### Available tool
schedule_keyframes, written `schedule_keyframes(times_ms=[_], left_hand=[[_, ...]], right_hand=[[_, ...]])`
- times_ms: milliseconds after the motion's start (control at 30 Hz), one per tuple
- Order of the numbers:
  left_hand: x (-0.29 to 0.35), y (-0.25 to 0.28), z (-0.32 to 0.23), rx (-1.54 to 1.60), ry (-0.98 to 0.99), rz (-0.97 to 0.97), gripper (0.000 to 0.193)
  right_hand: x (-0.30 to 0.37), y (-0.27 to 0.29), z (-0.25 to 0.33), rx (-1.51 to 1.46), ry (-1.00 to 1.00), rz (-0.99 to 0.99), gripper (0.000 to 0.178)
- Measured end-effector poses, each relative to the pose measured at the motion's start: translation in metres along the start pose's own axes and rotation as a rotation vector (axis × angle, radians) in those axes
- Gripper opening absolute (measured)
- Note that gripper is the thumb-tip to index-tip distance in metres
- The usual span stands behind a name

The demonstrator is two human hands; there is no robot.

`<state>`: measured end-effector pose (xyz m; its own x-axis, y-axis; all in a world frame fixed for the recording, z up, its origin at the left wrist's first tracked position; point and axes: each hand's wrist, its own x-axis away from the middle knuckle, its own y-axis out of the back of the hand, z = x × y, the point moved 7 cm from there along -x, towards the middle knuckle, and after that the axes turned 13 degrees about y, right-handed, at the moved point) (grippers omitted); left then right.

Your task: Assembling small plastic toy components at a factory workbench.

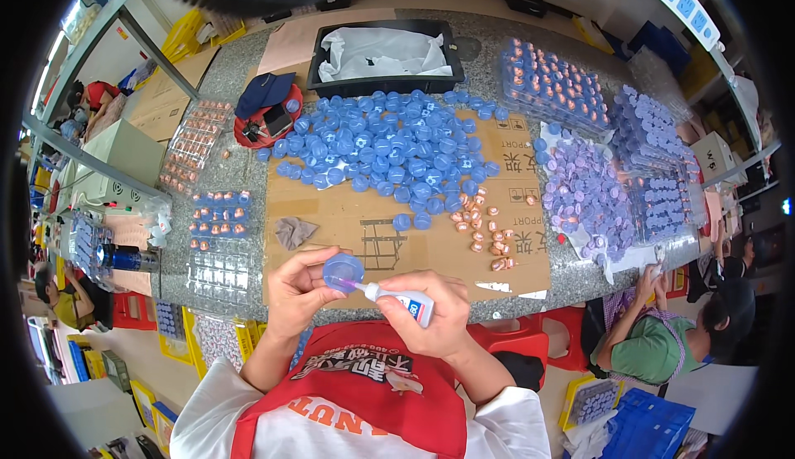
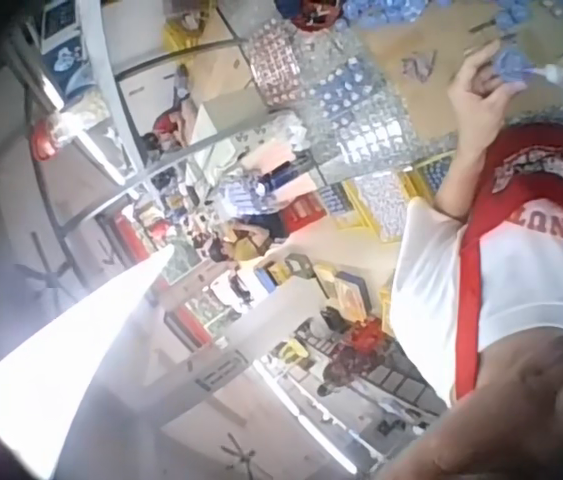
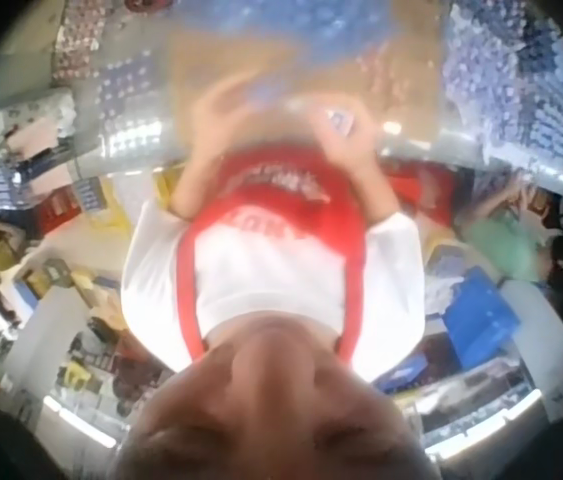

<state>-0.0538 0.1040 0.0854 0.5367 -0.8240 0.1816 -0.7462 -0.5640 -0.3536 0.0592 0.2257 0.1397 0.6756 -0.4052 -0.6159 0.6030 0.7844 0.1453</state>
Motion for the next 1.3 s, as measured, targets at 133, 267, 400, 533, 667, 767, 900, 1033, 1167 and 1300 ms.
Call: schedule_keyframes(times_ms=[133, 267, 400, 533, 667, 767, 900, 1033, 1167, 1300], left_hand=[[-0.001, 0.0, 0.0, 0.004, 0.006, -0.015, 0.043], [0.0, -0.002, 0.0, -0.011, 0.02, -0.026, 0.041], [0.001, -0.005, 0.0, -0.031, 0.027, -0.029, 0.04], [0.0, -0.005, 0.001, -0.033, 0.027, -0.058, 0.039], [0.0, -0.004, 0.0, -0.054, 0.024, -0.085, 0.04], [0.001, -0.002, -0.001, -0.05, -0.003, -0.104, 0.041], [0.002, -0.001, 0.0, -0.075, -0.037, -0.123, 0.041], [0.001, -0.004, 0.003, -0.088, -0.045, -0.158, 0.043], [-0.001, 0.001, 0.01, -0.082, -0.056, -0.104, 0.041], [-0.008, 0.031, 0.039, -0.118, -0.003, -0.149, 0.042]], right_hand=[[0.001, 0.0, 0.001, -0.023, 0.022, 0.006, 0.015], [0.001, 0.003, 0.002, 0.019, 0.05, 0.002, 0.015], [0.002, 0.006, 0.002, 0.075, 0.074, -0.032, 0.016], [0.001, 0.007, 0.005, 0.119, 0.142, -0.068, 0.014], [0.002, 0.011, 0.008, 0.149, 0.177, -0.083, 0.013], [0.001, 0.012, 0.014, 0.215, 0.211, -0.034, 0.016], [0.003, 0.012, 0.02, 0.263, 0.229, -0.004, 0.017], [0.008, 0.015, 0.022, 0.281, 0.157, 0.023, 0.014], [0.014, 0.017, 0.017, 0.258, 0.089, -0.039, 0.013], [0.038, 0.005, -0.021, 0.148, -0.114, -0.118, 0.017]])
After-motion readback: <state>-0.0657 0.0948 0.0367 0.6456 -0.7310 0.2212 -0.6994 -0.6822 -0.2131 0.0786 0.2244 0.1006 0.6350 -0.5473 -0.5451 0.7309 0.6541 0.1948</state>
